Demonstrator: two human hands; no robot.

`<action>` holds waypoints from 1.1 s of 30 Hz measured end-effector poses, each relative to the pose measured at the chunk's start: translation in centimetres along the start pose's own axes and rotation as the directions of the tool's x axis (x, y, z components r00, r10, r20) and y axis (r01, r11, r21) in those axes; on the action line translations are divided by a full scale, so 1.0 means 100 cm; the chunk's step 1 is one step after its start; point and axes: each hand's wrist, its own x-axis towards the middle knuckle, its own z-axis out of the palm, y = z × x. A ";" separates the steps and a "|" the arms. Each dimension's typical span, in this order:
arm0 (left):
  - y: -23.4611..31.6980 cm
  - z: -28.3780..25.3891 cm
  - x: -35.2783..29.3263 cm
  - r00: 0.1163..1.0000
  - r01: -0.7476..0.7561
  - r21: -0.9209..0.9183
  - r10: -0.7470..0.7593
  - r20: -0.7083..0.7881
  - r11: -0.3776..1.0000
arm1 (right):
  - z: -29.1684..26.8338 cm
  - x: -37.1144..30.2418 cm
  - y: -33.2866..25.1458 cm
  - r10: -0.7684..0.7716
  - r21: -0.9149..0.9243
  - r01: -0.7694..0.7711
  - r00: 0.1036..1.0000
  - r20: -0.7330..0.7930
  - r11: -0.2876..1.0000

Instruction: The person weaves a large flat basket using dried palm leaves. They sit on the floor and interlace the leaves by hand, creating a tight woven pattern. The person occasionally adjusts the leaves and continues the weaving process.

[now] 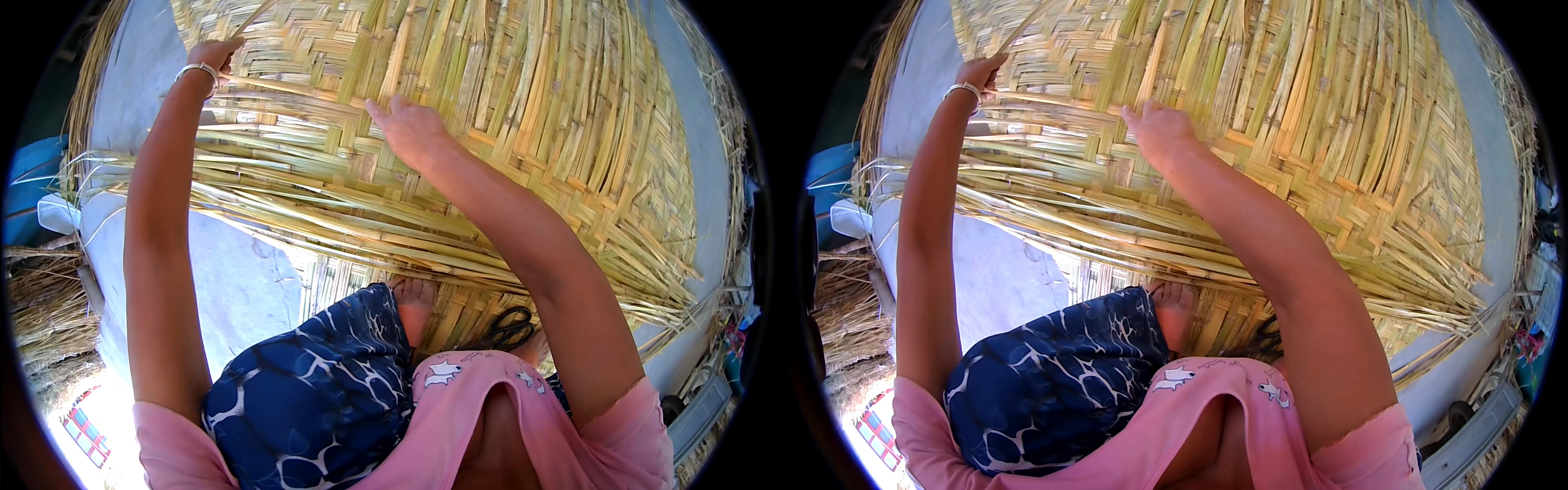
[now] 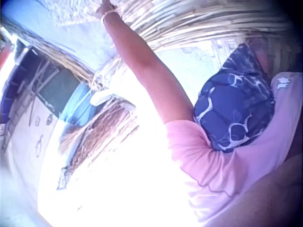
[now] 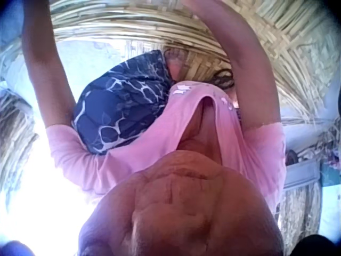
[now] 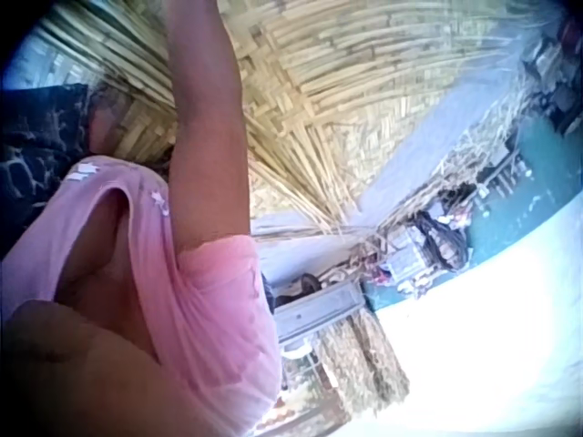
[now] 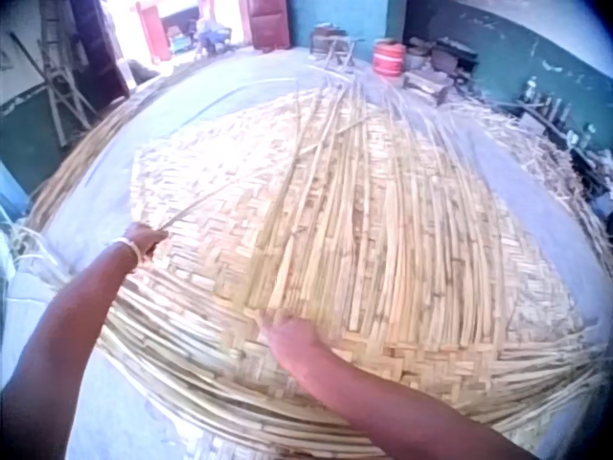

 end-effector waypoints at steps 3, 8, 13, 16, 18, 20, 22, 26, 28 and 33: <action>-0.076 -0.029 0.046 0.919 0.208 -0.266 -0.281 -0.275 0.941 | -0.001 0.000 -0.009 -0.050 0.026 0.051 0.998 -0.040 0.998; -0.156 -0.104 0.037 0.947 0.200 0.930 0.184 -0.264 0.309 | 0.001 -0.002 -0.005 0.003 -0.006 -0.003 1.000 -0.028 1.000; -0.168 -0.184 -0.005 0.862 0.504 0.810 -0.116 -0.493 0.300 | 0.007 0.000 -0.005 -0.039 -0.008 0.038 0.995 -0.087 0.999; -0.137 -0.199 -0.034 0.785 0.616 0.732 -0.143 -0.603 0.291 | 0.003 -0.006 -0.001 -0.019 -0.033 0.017 0.998 -0.063 0.999; -0.125 -0.199 -0.033 0.761 0.640 0.703 -0.132 -0.635 0.311 | -0.004 -0.012 -0.001 0.027 -0.097 -0.027 1.000 0.000 0.995; -0.144 -0.252 -0.057 0.714 0.688 0.656 -0.122 -0.690 0.310 | -0.009 -0.020 -0.010 -0.040 -0.028 0.040 0.999 -0.007 0.999; -0.137 -0.250 -0.054 0.632 0.727 0.509 -0.158 -0.759 0.460 | -0.004 -0.030 -0.005 -0.027 0.076 0.032 0.997 -0.069 0.997; -0.083 -0.153 -0.037 0.252 0.113 -0.513 -0.524 -0.814 0.851 | 0.010 -0.081 0.029 0.061 0.335 0.036 0.960 -0.273 0.941; -0.100 -0.153 -0.036 0.290 0.196 -0.157 -0.210 -0.934 0.968 | 0.011 -0.116 0.027 0.049 0.407 0.093 0.944 -0.327 0.909; -0.172 -0.134 -0.006 0.533 0.210 0.705 0.525 -0.663 0.677 | 0.004 -0.198 -0.004 0.003 0.465 0.166 0.940 -0.340 0.870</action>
